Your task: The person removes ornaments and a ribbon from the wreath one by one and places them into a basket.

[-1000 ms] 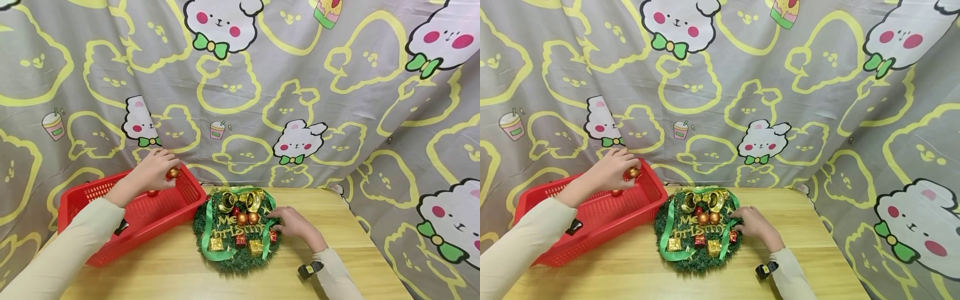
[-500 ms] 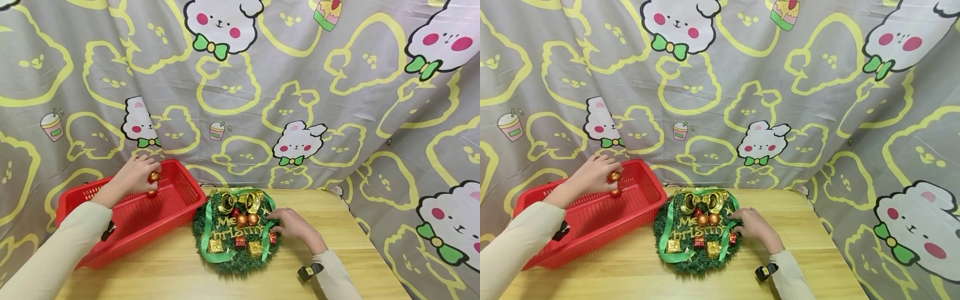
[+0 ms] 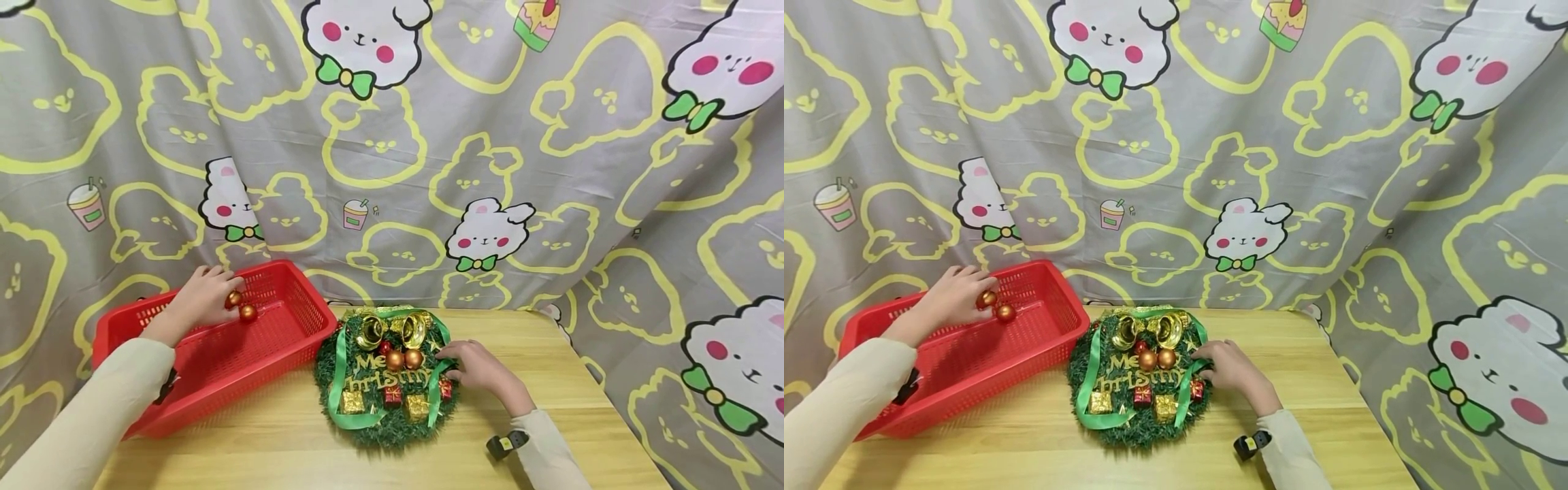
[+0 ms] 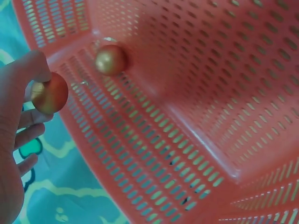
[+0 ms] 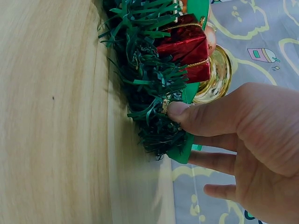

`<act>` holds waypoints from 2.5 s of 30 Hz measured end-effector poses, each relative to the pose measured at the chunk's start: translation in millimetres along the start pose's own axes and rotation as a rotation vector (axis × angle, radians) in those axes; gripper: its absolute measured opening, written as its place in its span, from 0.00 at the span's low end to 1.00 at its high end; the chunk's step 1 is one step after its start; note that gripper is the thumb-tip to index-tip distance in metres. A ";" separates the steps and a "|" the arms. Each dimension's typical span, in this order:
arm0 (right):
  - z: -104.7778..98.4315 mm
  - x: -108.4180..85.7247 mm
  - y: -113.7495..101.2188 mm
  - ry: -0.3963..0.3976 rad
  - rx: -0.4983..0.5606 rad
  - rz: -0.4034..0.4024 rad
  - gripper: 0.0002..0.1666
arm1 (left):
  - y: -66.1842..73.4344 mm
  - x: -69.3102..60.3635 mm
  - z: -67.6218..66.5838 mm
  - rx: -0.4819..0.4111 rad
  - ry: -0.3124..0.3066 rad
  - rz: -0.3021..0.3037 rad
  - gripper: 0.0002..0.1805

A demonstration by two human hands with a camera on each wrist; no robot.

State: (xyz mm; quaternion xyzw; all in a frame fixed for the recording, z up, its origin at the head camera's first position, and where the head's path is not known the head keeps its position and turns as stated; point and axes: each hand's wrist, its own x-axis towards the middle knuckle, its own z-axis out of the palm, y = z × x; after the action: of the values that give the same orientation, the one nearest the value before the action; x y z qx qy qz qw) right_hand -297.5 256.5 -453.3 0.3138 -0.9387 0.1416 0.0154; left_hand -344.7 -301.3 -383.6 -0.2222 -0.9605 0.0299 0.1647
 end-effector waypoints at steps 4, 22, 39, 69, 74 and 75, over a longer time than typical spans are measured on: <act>0.4 -0.4 -0.2 -0.004 0.005 0.004 0.23 | -5.3 -5.3 7.1 0.009 -0.009 -0.013 0.26; 0.7 -1.8 -0.6 0.005 0.003 0.007 0.23 | -7.8 -12.4 31.7 0.054 -0.046 0.026 0.25; -0.3 -0.4 -1.3 -0.002 0.011 0.012 0.23 | -12.0 -17.1 37.8 0.050 -0.077 0.016 0.25; -2.5 -1.5 -2.8 -0.018 0.034 0.026 0.23 | -13.1 -16.7 44.4 0.107 -0.083 0.075 0.16; -2.8 -1.8 -3.4 -0.017 0.032 0.035 0.23 | -10.6 -16.3 42.1 0.089 -0.055 0.065 0.15; -2.8 -1.8 -3.6 -0.016 0.030 0.036 0.23 | -10.0 -15.8 41.1 0.082 -0.052 0.060 0.16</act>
State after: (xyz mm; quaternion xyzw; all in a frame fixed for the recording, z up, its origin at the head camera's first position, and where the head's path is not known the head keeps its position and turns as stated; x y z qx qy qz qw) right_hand -294.1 255.7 -449.9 0.2983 -0.9420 0.1535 0.0008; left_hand -349.1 -316.6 -425.9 -0.2433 -0.9553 0.0798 0.1478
